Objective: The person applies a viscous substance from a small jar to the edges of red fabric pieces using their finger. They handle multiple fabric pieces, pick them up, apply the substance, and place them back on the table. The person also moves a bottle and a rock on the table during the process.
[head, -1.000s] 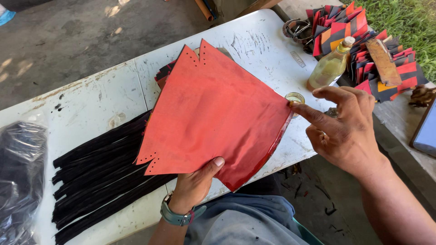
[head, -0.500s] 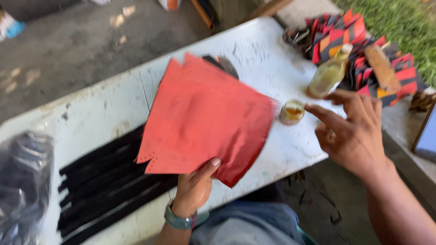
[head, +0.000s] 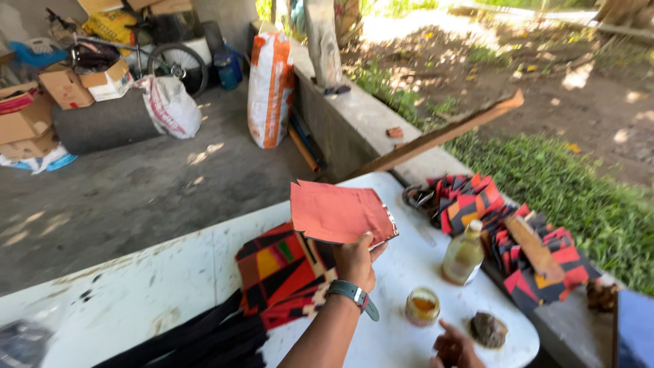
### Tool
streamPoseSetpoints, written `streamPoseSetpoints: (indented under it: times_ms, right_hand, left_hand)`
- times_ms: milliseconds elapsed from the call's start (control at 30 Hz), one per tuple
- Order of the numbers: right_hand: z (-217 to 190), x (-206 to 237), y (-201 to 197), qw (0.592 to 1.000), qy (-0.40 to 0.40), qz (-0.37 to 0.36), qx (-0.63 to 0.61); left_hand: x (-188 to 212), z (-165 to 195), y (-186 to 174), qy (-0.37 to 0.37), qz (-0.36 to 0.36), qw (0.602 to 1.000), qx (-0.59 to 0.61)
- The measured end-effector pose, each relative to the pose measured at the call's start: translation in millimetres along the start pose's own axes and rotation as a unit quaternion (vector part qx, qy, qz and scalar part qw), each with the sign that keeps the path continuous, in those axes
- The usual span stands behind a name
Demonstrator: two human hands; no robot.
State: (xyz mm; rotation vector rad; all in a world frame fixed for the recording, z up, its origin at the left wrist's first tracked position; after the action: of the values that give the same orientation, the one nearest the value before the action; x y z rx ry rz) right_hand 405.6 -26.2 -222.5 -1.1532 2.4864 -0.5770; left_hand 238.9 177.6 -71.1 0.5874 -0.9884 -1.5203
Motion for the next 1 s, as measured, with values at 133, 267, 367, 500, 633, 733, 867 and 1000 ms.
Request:
streamPoseSetpoints:
  times_ms: [133,267,367,500,633,733,867,1000]
  right_hand:
    - [16,-24,27,0.997,0.045,-0.027,0.049]
    - [28,-29,32,0.996,0.056,-0.031,0.059]
    - [39,-22,39,0.996,0.052,-0.033,0.058]
    - [47,-3,39,0.998,0.024,-0.025,0.049]
    - [32,39,18,0.998,-0.049,0.000,0.027]
    - [11,49,3,0.995,-0.091,-0.028,-0.025]
    - [-24,53,-6,0.987,-0.157,-0.027,0.005]
    - [-53,54,-6,0.981,-0.192,-0.025,0.032]
  left_hand:
    - [-46,-33,11,-0.014,0.066,0.998,-0.004]
    - [-86,-63,7,-0.027,0.090,0.996,-0.004]
    - [-111,-73,-2,-0.025,0.099,0.995,-0.005]
    - [-135,-80,-2,-0.058,0.083,0.994,-0.039]
    - [-131,-82,-12,-0.080,0.180,0.979,-0.043]
    - [-106,-88,-20,-0.033,0.102,0.991,-0.081]
    - [-13,-76,-42,-0.027,-0.045,0.970,-0.238]
    - [75,12,-59,0.265,-0.268,0.749,-0.545]
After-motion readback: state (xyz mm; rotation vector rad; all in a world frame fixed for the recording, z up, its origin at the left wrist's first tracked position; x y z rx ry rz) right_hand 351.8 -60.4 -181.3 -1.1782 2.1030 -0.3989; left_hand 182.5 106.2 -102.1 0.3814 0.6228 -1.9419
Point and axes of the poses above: each hand's wrist, its own x-axis away from the middle knuckle, its own y-axis out of the palm, z = x × y, the point moved 6 cm from there along -x, towards the middle knuckle, and after that the axes turned 14 degrees about x, right-handed, at the moved point
